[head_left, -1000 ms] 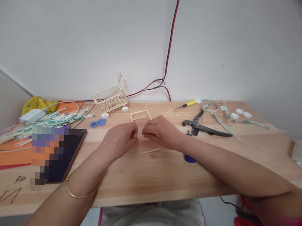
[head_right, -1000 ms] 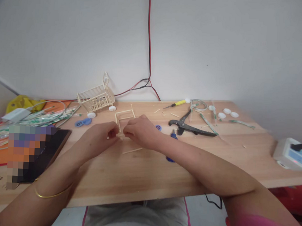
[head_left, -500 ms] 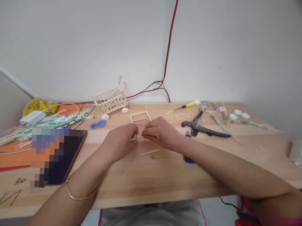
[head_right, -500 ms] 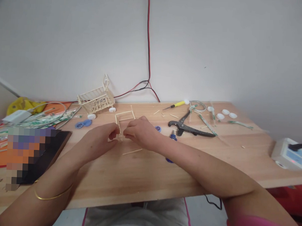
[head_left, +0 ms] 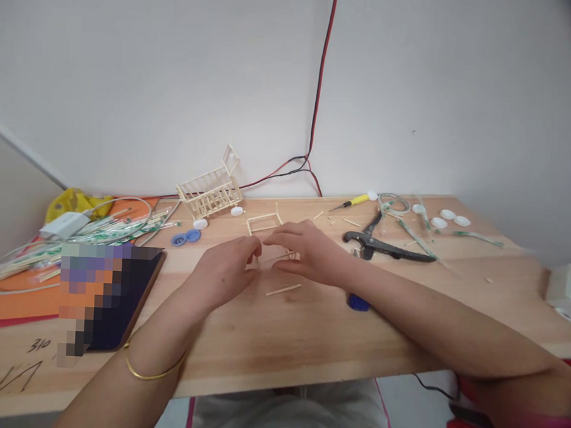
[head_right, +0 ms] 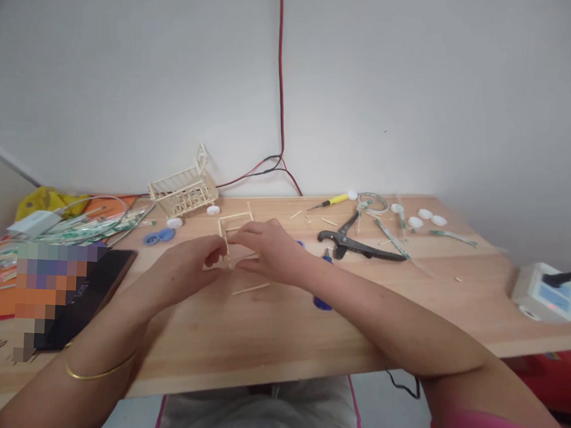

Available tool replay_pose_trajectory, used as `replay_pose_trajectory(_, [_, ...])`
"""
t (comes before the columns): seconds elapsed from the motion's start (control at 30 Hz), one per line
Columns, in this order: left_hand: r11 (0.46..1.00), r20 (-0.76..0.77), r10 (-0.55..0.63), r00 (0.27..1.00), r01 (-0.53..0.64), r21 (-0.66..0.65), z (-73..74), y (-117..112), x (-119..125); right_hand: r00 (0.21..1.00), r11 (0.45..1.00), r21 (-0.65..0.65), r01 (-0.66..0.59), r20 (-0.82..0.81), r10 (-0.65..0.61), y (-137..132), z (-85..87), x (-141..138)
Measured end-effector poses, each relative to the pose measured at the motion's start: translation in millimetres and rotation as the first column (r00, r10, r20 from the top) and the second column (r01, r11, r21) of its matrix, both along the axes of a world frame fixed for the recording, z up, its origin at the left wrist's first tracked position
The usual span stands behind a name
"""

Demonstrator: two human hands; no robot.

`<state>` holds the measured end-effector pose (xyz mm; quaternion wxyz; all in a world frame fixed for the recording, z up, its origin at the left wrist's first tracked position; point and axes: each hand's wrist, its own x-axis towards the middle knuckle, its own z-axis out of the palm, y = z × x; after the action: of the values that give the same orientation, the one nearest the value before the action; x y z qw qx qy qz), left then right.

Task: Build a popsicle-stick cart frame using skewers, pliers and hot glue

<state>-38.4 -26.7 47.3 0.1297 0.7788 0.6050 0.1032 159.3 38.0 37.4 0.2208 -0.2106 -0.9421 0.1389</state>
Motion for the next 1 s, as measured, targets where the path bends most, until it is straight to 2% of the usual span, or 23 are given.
replay_pose_trajectory(0.13, [0.999,0.072,-0.023,0.997,0.026,-0.033,2.3,0.0,-8.1,0.988,0.997,-0.044,0.059,-0.139,-0.065,2.0,10.1,11.5])
replay_pose_trajectory(0.3, [0.993,0.211,-0.076,0.975,0.092,-0.069,6.9,-0.1,-10.9,0.933,0.965,-0.096,0.243,-0.247,-0.26,-2.1,19.7,27.2])
replay_pose_trajectory(0.4, [0.988,0.272,-0.104,0.957,0.131,-0.082,11.0,-1.3,-7.3,0.899,0.935,-0.177,0.308,-0.268,-0.347,-6.1,17.0,34.6])
replay_pose_trajectory(0.47, [0.987,0.299,-0.082,0.951,0.118,-0.106,12.0,-1.9,-4.7,0.886,0.917,-0.237,0.32,-0.268,-0.379,-8.4,12.5,38.4])
replay_pose_trajectory(0.63, [0.98,0.409,-0.026,0.912,0.103,-0.168,5.6,-0.6,-2.8,0.838,0.859,-0.402,0.316,-0.305,-0.451,-12.1,2.8,43.1])
replay_pose_trajectory(0.73, [0.982,0.422,-0.036,0.906,0.11,-0.151,1.2,1.3,-3.0,0.791,0.811,-0.531,0.243,-0.375,-0.483,-12.1,0.3,43.7])
replay_pose_trajectory(0.83, [0.988,0.368,-0.033,0.929,0.087,-0.13,-1.5,3.0,-2.6,0.719,0.745,-0.659,0.097,-0.472,-0.511,-10.9,-1.8,43.0])
replay_pose_trajectory(0.93, [0.986,0.352,-0.045,0.935,0.098,-0.134,-2.7,4.6,-1.4,0.613,0.596,-0.79,-0.146,-0.545,-0.572,-10.0,-3.1,40.1])
replay_pose_trajectory(1.0, [0.983,0.353,-0.043,0.935,0.104,-0.155,-2.8,5.4,-0.7,0.55,0.505,-0.815,-0.286,-0.571,-0.61,-9.8,-2.3,38.0])
